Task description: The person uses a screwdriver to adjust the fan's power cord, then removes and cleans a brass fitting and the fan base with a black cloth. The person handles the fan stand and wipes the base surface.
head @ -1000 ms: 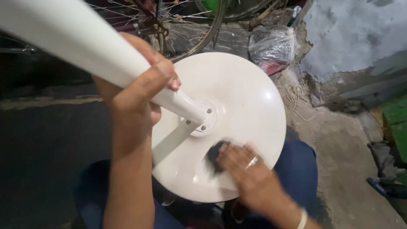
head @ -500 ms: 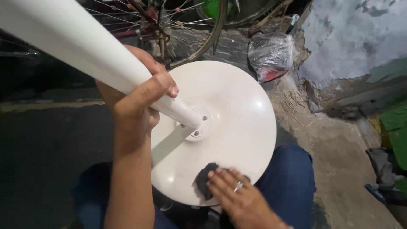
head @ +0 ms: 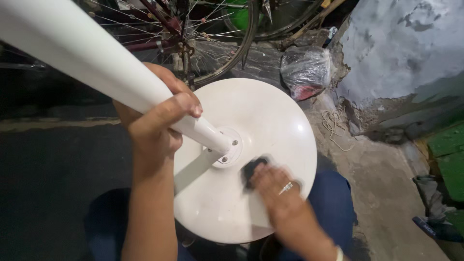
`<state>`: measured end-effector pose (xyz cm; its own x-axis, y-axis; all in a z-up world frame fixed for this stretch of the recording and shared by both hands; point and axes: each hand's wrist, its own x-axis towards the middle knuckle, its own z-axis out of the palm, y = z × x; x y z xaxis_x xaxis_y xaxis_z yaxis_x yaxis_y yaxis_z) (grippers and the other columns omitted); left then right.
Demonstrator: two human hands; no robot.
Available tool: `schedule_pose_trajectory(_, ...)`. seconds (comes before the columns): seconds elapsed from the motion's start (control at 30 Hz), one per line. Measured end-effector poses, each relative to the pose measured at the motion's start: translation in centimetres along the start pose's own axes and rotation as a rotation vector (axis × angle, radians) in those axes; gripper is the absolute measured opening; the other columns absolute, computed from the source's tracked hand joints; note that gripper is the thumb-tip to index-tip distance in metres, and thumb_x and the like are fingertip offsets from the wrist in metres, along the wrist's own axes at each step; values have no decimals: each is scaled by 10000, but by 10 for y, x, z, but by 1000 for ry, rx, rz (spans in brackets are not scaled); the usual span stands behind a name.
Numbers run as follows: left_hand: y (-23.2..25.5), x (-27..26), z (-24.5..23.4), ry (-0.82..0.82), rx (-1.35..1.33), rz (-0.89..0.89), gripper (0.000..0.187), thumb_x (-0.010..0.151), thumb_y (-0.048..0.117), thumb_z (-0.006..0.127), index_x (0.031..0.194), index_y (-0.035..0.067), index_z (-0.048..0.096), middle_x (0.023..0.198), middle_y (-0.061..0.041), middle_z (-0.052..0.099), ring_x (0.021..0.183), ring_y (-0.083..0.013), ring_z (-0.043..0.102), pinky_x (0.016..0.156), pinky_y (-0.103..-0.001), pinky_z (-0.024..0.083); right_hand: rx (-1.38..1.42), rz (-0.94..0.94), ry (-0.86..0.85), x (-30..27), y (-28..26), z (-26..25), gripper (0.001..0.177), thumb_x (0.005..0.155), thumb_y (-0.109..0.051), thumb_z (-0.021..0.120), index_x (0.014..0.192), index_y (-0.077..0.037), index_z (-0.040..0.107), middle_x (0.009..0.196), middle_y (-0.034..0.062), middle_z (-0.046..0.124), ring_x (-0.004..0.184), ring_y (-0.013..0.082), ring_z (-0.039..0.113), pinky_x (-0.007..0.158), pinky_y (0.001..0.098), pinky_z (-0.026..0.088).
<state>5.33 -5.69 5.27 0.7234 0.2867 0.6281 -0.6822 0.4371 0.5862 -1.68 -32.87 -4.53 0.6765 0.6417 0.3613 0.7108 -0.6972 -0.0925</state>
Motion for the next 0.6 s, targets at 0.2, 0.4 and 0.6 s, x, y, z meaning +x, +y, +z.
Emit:
schedule_pose_trajectory(0.2,1,-2,0,-42,-56,-32,123,785,-91,666,867,-18,611,764,-121,619,591,-244,668,608,-366,603,25,-279,-133,-9,-10,19,633,730,-28,570,1360,32,554,1499,197,529,1385,383,503,1130,516,352)
schedule_pose_trajectory(0.4,-6,-1,3,-54,-110,-59,164,767,-88,675,898,-21,604,765,-124,616,593,-240,663,600,-361,595,-140,54,38,48,76,10,550,782,30,545,1331,19,585,1471,207,534,1390,378,487,1143,494,367)
schedule_pose_trajectory(0.6,-11,-2,5,-21,-66,-44,131,770,-76,676,880,-41,613,754,-134,623,600,-236,668,609,-357,595,-143,-152,-21,27,14,27,572,752,38,530,1321,69,584,1444,237,560,1348,379,512,1113,494,400)
